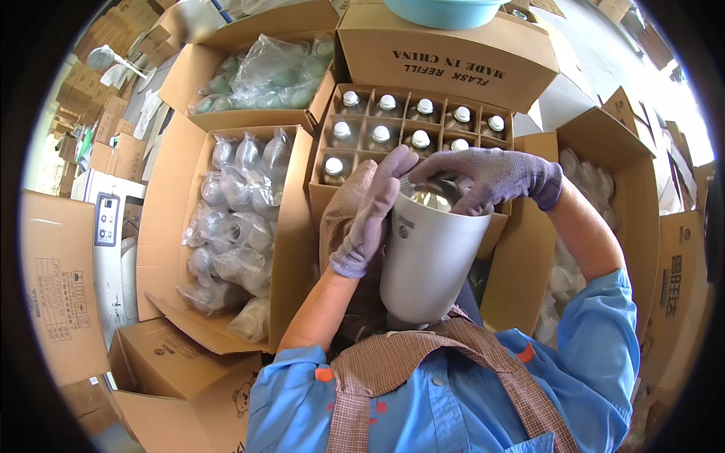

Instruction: The person assembles thermos flasks by placing rubber gaskets into the openings, screwing on lids, and wrapping each unit in plastic bags. The person also handles white bottle caps and cardboard boxes while working on the floor.

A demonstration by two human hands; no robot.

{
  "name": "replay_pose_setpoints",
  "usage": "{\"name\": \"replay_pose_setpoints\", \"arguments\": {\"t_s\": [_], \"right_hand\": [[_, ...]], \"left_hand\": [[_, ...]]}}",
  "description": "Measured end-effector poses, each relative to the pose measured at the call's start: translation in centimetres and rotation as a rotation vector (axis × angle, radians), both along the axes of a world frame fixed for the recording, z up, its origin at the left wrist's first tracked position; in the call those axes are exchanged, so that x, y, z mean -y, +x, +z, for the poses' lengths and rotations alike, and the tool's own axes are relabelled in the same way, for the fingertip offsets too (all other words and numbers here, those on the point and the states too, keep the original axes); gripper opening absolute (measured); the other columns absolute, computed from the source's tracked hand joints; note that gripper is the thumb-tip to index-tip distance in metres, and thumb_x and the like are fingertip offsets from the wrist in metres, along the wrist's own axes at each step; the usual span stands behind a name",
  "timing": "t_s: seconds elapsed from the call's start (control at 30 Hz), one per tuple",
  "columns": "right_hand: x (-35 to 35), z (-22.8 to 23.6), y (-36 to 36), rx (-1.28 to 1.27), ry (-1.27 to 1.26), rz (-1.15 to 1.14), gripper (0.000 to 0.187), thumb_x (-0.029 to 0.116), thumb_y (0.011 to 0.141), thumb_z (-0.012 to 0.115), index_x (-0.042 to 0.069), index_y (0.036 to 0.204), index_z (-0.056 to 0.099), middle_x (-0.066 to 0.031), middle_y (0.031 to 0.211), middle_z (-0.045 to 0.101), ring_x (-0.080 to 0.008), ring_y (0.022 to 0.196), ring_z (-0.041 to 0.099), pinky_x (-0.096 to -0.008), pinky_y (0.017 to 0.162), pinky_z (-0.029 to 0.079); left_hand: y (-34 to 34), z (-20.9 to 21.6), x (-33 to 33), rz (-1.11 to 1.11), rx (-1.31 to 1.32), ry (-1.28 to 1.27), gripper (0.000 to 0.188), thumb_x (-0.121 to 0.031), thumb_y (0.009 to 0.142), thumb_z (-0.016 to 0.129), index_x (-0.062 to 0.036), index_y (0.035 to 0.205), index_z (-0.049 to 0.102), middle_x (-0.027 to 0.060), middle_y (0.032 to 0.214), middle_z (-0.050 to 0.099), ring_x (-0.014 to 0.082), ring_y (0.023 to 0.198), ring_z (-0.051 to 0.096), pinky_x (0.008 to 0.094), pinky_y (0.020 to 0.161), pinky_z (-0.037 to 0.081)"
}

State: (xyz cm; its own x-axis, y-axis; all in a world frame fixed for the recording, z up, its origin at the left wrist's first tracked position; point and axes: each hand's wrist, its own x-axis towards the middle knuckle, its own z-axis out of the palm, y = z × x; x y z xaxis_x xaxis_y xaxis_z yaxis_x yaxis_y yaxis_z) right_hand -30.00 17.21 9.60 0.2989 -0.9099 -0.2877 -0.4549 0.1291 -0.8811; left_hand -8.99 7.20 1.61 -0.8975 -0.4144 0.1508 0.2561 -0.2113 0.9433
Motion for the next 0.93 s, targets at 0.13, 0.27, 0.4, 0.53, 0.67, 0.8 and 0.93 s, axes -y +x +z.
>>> {"name": "replay_pose_setpoints", "arguments": {"t_s": [0.13,0.27,0.4,0.53,0.67,0.8,0.93], "right_hand": [[-4.8,1.5,2.4,-0.044,0.125,-0.144,0.07,0.017,0.073,0.078,0.003,0.136,0.052,-0.0117,0.123,0.062,-0.017,0.105,0.059,-0.0336,0.091,0.05],[-12.4,-3.0,0.8,0.18,0.02,-0.432,0.075,0.018,0.073,0.083,0.002,0.139,0.05,-0.0103,0.13,0.059,-0.0165,0.119,0.054,-0.0338,0.103,0.044],[-22.6,-12.2,2.9,0.729,0.03,-0.899,0.082,0.014,0.073,0.086,0.002,0.143,0.046,-0.0076,0.137,0.055,-0.0164,0.126,0.05,-0.0352,0.11,0.038],[-26.2,-16.2,6.4,0.856,-0.004,-1.127,0.079,0.007,0.073,0.082,0.003,0.144,0.046,-0.0071,0.135,0.058,-0.0167,0.122,0.055,-0.0343,0.107,0.042],[-29.0,-18.2,8.0,0.394,-0.135,-1.098,0.065,0.001,0.077,0.075,0.002,0.138,0.051,-0.0088,0.126,0.063,-0.0195,0.114,0.06,-0.036,0.099,0.049],[-31.4,-19.7,7.8,1.091,-0.045,-1.265,0.059,0.005,0.083,0.072,0.003,0.138,0.05,-0.0104,0.126,0.062,-0.0226,0.114,0.061,-0.0382,0.098,0.049],[-31.1,-18.7,5.4,-0.364,-0.206,-0.653,0.06,0.012,0.087,0.07,0.004,0.142,0.046,-0.0123,0.132,0.059,-0.0256,0.118,0.059,-0.0396,0.101,0.048]], "left_hand": [[0.5,0.1,-2.5,-0.016,-0.05,-0.283,0.094,-0.065,0.089,0.056,0.001,0.15,0.03,0.019,0.152,0.036,0.0288,0.142,0.035,0.0407,0.118,0.025],[5.3,1.1,-4.1,0.018,0.129,-0.612,0.098,-0.053,0.077,0.079,0.0025,0.146,0.038,0.0188,0.149,0.04,0.0317,0.138,0.04,0.0433,0.114,0.033],[12.3,1.4,-5.9,-0.174,0.352,-0.896,0.099,-0.043,0.067,0.088,0.0005,0.143,0.043,0.0221,0.137,0.049,0.0347,0.13,0.049,0.0427,0.11,0.04],[15.2,-1.1,-6.1,-0.146,0.34,-0.481,0.089,-0.047,0.077,0.08,0.0007,0.143,0.042,0.0169,0.133,0.053,0.0275,0.124,0.053,0.0386,0.107,0.041],[16.9,-1.7,-3.3,-0.33,0.606,0.222,0.076,-0.051,0.087,0.068,0.0035,0.136,0.049,0.0165,0.129,0.057,0.0254,0.119,0.056,0.0354,0.103,0.044],[14.2,2.8,-5.0,-0.095,0.573,-0.813,0.1,-0.037,0.063,0.09,-0.0012,0.144,0.042,0.0243,0.131,0.055,0.0388,0.128,0.05,0.043,0.111,0.037],[11.2,-0.7,-6.8,-0.071,0.346,-0.596,0.104,-0.041,0.067,0.088,-0.0022,0.147,0.035,0.0236,0.148,0.04,0.0402,0.138,0.04,0.0464,0.114,0.036]]}}
